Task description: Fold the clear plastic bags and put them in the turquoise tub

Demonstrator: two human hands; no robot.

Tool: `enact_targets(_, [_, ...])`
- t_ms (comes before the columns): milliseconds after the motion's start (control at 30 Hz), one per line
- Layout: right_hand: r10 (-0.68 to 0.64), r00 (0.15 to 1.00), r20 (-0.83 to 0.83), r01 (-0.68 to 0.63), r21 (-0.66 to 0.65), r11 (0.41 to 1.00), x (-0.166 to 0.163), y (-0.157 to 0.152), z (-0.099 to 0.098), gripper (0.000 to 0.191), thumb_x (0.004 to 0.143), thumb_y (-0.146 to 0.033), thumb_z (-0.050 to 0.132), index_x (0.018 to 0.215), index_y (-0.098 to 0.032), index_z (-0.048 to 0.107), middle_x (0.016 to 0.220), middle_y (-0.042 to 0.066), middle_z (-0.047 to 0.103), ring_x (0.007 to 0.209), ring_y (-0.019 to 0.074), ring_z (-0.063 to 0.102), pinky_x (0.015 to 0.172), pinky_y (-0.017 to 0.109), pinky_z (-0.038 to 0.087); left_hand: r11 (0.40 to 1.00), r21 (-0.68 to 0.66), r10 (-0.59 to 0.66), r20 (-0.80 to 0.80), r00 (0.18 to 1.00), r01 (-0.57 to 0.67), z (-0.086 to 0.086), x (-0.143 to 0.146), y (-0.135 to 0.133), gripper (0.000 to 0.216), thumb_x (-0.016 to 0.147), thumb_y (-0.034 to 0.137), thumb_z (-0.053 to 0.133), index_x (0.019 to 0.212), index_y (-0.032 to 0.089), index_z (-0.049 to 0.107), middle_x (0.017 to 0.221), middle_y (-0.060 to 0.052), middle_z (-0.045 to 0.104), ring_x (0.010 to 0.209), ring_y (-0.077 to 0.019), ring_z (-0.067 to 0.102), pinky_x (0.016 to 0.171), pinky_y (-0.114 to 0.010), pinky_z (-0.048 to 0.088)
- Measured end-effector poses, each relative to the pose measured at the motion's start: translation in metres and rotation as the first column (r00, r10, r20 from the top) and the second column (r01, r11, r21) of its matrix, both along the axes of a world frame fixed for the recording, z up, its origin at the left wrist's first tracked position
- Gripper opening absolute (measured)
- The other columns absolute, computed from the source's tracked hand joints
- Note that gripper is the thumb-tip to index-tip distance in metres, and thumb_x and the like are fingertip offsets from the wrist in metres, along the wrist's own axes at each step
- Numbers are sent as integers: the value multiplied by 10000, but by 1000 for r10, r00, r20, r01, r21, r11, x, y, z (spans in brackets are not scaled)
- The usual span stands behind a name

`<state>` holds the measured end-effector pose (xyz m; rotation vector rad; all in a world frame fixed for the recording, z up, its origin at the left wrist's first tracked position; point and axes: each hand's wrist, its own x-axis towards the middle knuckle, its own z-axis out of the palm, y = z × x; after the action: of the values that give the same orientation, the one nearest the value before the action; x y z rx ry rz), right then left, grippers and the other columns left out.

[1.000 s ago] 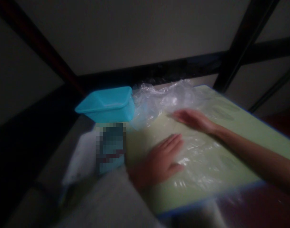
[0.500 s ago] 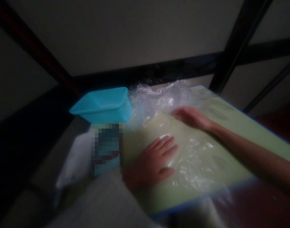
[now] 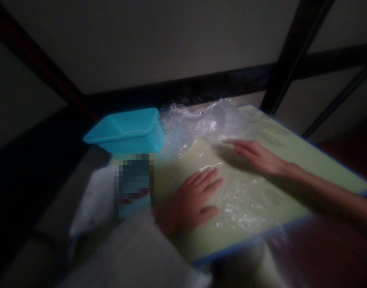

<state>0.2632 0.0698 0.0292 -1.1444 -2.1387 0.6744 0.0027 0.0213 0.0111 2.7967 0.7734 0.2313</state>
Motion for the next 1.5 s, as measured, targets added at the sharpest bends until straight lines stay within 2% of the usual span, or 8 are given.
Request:
enact_targets(100, [223, 943, 245, -244, 59, 968, -9, -29, -7, 610, 945, -491, 388, 1453, -164, 307, 1507, 111, 298, 1388, 283, 264, 1130, 508, 248, 1000, 13, -3, -11, 1000, 3, -2, 0, 1, 622, 891, 437, 508, 1426, 171, 331, 1535, -100, 258, 1422, -280, 192, 1161, -453, 204])
enact_targets(200, [292, 877, 383, -355, 103, 929, -8, -37, -23, 722, 934, -515, 404, 1486, -109, 178, 1533, 154, 172, 1418, 259, 149, 1154, 482, 179, 1000, 20, 2, -19, 1000, -1, 0, 1, 1, 618, 892, 443, 502, 1420, 164, 342, 1538, -105, 247, 1420, -280, 198, 1160, -449, 201])
enact_targets(300, [270, 858, 438, -360, 138, 923, 6, -33, -32, 758, 930, -510, 421, 1496, -115, 108, 1533, 155, 140, 1415, 260, 141, 1154, 474, 185, 1000, 13, 11, -46, 999, -10, 2, 2, 0, 630, 902, 441, 491, 1439, 169, 301, 1550, -92, 213, 1429, -253, 173, 1165, -431, 188])
enact_targets(533, [213, 883, 419, -321, 207, 924, 32, -31, -35, 732, 935, -493, 418, 1504, -223, 44, 1535, 80, 172, 1394, 269, 220, 1138, 480, 247, 1000, -3, 8, -35, 999, -8, -3, 1, 1, 647, 892, 462, 508, 1444, 204, 289, 1556, -85, 194, 1435, -247, 148, 1163, -443, 170])
enact_targets(767, [201, 885, 419, -313, 220, 924, 30, -32, -37, 741, 928, -503, 427, 1504, -191, 80, 1529, 105, 188, 1391, 280, 231, 1132, 493, 252, 1000, -5, 9, 28, 1000, -8, 9, 4, 3, 722, 878, 496, 500, 1457, 159, 229, 1559, -128, 158, 1441, -270, 104, 1163, -483, 142])
enact_targets(900, [212, 884, 416, -327, 229, 917, 31, -31, -39, 718, 934, -495, 420, 1502, -194, 101, 1532, 102, 194, 1401, 263, 212, 1133, 493, 247, 996, 7, -87, 38, 995, 87, 16, 21, 3, 675, 917, 477, 440, 1446, 110, 238, 1545, -138, 207, 1437, -230, 145, 1173, -419, 161])
enact_targets(1067, [213, 877, 431, -333, 225, 916, 32, -32, -40, 727, 934, -504, 406, 1504, -207, 65, 1536, 98, 200, 1405, 267, 202, 1133, 502, 245, 989, -40, -146, -69, 987, 144, 8, 33, 4, 635, 920, 447, 470, 1427, 109, 292, 1530, -121, 261, 1429, -218, 182, 1180, -378, 149])
enact_targets(1500, [200, 842, 501, -337, 198, 920, 32, -31, -37, 755, 939, -528, 374, 1498, -145, 42, 1537, 139, 171, 1412, 262, 174, 1137, 493, 221, 993, -32, -120, -96, 988, 118, 2, 11, 1, 665, 911, 510, 453, 1454, 178, 259, 1556, -78, 196, 1439, -220, 136, 1176, -413, 117])
